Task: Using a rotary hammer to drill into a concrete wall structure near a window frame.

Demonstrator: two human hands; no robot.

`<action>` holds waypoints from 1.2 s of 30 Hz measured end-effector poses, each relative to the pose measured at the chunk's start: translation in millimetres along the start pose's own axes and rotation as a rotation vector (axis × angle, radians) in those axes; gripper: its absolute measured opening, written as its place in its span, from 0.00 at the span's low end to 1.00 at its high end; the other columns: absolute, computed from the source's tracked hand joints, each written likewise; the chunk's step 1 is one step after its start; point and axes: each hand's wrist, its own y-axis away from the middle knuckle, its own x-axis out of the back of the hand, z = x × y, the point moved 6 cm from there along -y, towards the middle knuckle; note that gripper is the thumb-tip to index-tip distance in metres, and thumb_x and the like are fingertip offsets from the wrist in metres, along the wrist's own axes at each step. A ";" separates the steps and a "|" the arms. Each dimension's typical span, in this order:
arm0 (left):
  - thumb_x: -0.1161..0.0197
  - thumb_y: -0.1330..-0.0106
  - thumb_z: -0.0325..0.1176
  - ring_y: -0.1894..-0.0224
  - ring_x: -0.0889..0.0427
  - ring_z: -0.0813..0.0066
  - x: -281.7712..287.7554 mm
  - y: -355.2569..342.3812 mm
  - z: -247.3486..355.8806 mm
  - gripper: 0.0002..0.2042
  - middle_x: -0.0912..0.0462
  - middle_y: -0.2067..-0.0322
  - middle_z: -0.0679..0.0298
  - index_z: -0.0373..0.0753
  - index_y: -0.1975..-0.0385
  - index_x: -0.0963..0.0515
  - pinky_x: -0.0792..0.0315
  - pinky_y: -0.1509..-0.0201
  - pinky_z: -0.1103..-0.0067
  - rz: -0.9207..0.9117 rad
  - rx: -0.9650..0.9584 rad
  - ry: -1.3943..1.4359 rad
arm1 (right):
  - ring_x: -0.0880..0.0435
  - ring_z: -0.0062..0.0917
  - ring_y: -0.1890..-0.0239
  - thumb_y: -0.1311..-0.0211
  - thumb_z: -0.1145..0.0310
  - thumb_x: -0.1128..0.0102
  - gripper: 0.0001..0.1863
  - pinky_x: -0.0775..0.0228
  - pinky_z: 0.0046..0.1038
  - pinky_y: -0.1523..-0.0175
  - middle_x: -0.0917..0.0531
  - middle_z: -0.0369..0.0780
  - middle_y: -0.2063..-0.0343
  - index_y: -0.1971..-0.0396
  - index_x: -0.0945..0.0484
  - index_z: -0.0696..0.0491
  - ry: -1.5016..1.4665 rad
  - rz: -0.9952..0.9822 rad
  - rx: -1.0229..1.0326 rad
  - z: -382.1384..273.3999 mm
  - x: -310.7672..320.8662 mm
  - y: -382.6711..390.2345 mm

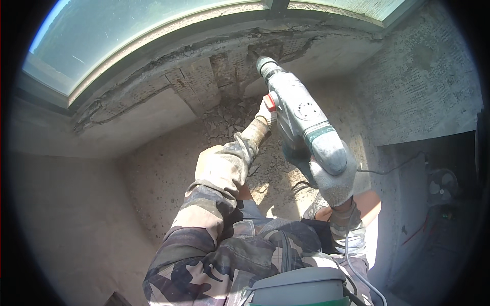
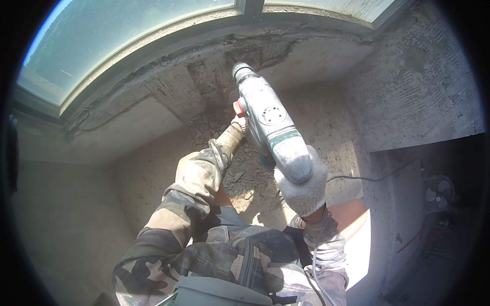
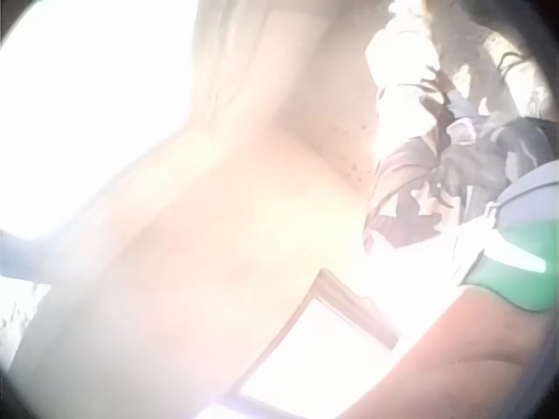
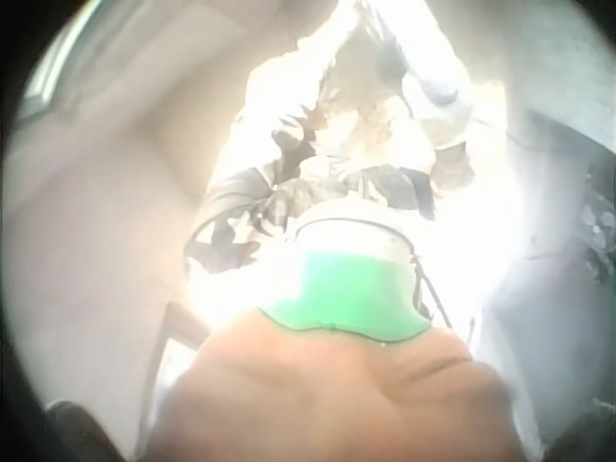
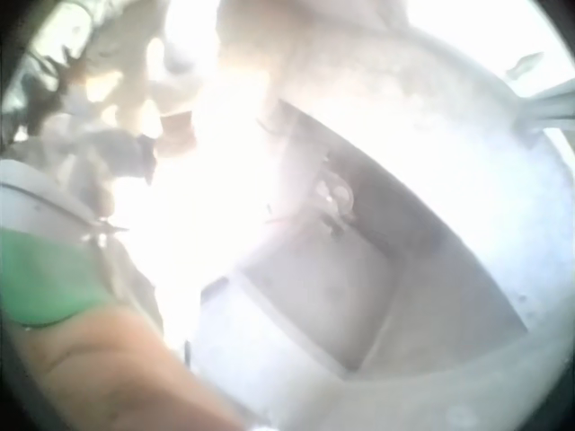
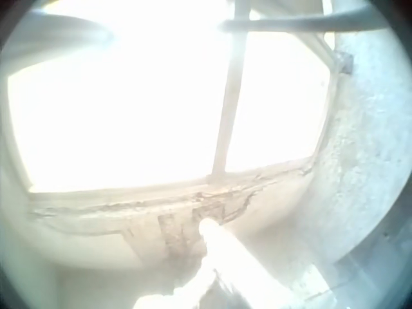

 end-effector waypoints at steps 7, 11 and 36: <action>0.48 0.30 0.51 0.54 0.20 0.68 0.7 -10.1 -48.7 0.24 0.17 0.55 0.57 0.35 0.48 0.25 0.25 0.53 0.69 0.160 0.421 0.318 | 0.16 0.26 0.65 0.53 0.75 0.32 0.17 0.26 0.27 0.58 0.17 0.41 0.70 0.61 0.23 0.59 0.027 -0.059 -0.097 -5.9 10.3 -25.9; 0.49 0.31 0.50 0.57 0.19 0.68 -9.3 -1.5 -26.9 0.23 0.16 0.59 0.57 0.35 0.52 0.23 0.26 0.56 0.69 0.159 0.266 0.302 | 0.18 0.25 0.68 0.54 0.76 0.34 0.15 0.26 0.27 0.61 0.18 0.41 0.71 0.63 0.24 0.59 -0.040 -0.023 -0.104 -7.4 20.2 -7.6; 0.53 0.29 0.33 0.64 0.17 0.73 6.7 9.7 -2.1 0.12 0.16 0.64 0.67 0.42 0.55 0.21 0.23 0.61 0.72 0.115 0.181 0.362 | 0.16 0.25 0.63 0.53 0.75 0.31 0.18 0.26 0.27 0.56 0.16 0.42 0.67 0.60 0.23 0.59 -0.025 -0.041 -0.015 -9.1 -11.5 -25.3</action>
